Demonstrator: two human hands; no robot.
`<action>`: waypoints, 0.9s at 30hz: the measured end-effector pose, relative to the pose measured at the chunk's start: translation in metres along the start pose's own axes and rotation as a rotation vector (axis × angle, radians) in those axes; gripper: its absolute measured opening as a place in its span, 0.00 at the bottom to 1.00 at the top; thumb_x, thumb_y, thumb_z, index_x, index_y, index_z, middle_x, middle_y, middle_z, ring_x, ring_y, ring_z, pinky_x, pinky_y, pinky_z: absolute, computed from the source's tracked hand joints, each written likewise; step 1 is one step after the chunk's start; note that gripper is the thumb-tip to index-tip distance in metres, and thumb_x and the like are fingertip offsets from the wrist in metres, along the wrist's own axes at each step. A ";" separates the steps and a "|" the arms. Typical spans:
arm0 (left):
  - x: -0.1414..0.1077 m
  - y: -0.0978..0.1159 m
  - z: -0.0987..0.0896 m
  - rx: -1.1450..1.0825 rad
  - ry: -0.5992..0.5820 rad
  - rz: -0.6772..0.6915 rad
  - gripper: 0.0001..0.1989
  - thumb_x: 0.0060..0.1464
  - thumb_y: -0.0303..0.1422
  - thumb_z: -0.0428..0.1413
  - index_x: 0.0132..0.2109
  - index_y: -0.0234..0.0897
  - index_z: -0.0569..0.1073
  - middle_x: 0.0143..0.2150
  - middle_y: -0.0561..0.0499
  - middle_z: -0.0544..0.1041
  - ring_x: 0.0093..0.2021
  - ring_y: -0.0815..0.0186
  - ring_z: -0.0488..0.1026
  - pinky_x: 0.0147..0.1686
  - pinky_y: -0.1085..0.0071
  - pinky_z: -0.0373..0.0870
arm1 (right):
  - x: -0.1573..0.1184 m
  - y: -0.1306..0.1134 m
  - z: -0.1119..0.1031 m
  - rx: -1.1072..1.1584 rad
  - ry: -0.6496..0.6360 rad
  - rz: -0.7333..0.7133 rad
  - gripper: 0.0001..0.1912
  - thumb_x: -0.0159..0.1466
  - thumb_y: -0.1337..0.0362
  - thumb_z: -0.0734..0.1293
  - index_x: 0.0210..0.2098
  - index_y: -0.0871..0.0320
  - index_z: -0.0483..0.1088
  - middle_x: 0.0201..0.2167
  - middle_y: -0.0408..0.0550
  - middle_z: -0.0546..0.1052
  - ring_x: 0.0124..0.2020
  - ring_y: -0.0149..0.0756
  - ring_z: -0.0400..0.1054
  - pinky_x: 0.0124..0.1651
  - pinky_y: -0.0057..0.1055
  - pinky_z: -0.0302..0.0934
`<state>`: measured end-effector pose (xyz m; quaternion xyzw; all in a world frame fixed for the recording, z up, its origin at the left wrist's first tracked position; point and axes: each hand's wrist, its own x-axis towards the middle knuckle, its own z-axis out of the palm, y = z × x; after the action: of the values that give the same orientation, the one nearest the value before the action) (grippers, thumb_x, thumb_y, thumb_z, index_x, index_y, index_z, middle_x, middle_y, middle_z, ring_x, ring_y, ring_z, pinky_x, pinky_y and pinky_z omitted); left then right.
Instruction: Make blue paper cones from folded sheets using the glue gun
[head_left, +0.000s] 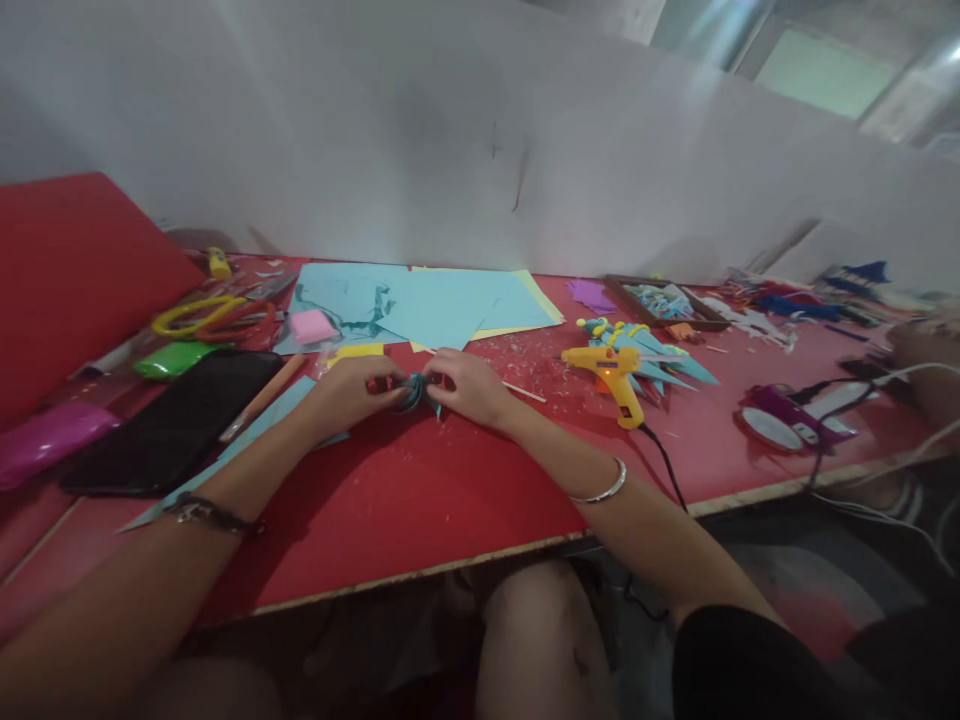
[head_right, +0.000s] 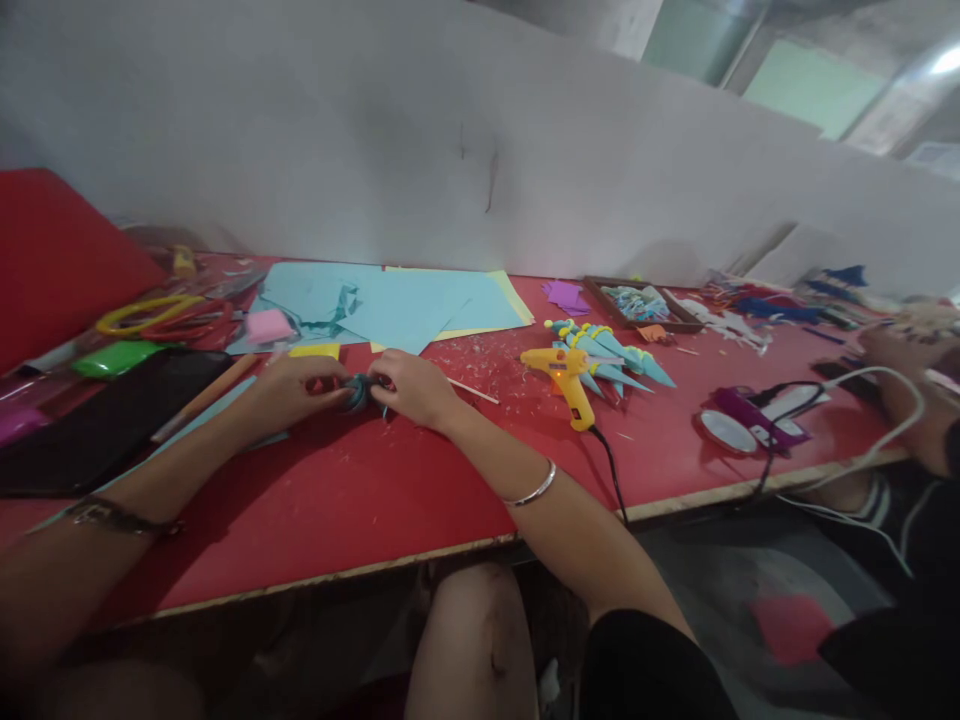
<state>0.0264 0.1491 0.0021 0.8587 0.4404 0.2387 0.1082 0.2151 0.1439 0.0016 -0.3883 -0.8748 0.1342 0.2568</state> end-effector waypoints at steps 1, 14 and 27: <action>0.000 -0.001 0.000 -0.001 -0.008 0.012 0.10 0.47 0.37 0.50 0.28 0.36 0.72 0.22 0.54 0.71 0.23 0.72 0.63 0.24 0.76 0.57 | 0.000 0.000 0.000 -0.009 -0.007 -0.002 0.06 0.57 0.68 0.60 0.30 0.61 0.68 0.29 0.45 0.66 0.32 0.29 0.59 0.34 0.25 0.51; 0.001 -0.004 0.004 0.027 -0.026 0.027 0.08 0.46 0.32 0.49 0.25 0.37 0.71 0.21 0.55 0.71 0.23 0.72 0.62 0.23 0.76 0.54 | 0.002 0.000 0.002 -0.124 -0.105 0.007 0.10 0.61 0.67 0.58 0.31 0.61 0.69 0.32 0.47 0.66 0.34 0.31 0.60 0.35 0.27 0.51; 0.002 -0.004 0.005 -0.023 -0.050 0.007 0.07 0.46 0.32 0.50 0.25 0.36 0.70 0.21 0.55 0.70 0.22 0.72 0.62 0.23 0.76 0.55 | 0.003 0.003 0.006 -0.156 -0.136 0.003 0.11 0.61 0.67 0.56 0.33 0.61 0.69 0.34 0.48 0.66 0.35 0.32 0.60 0.37 0.27 0.52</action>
<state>0.0269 0.1530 -0.0029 0.8647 0.4318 0.2224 0.1283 0.2121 0.1484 -0.0033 -0.3982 -0.8975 0.0919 0.1656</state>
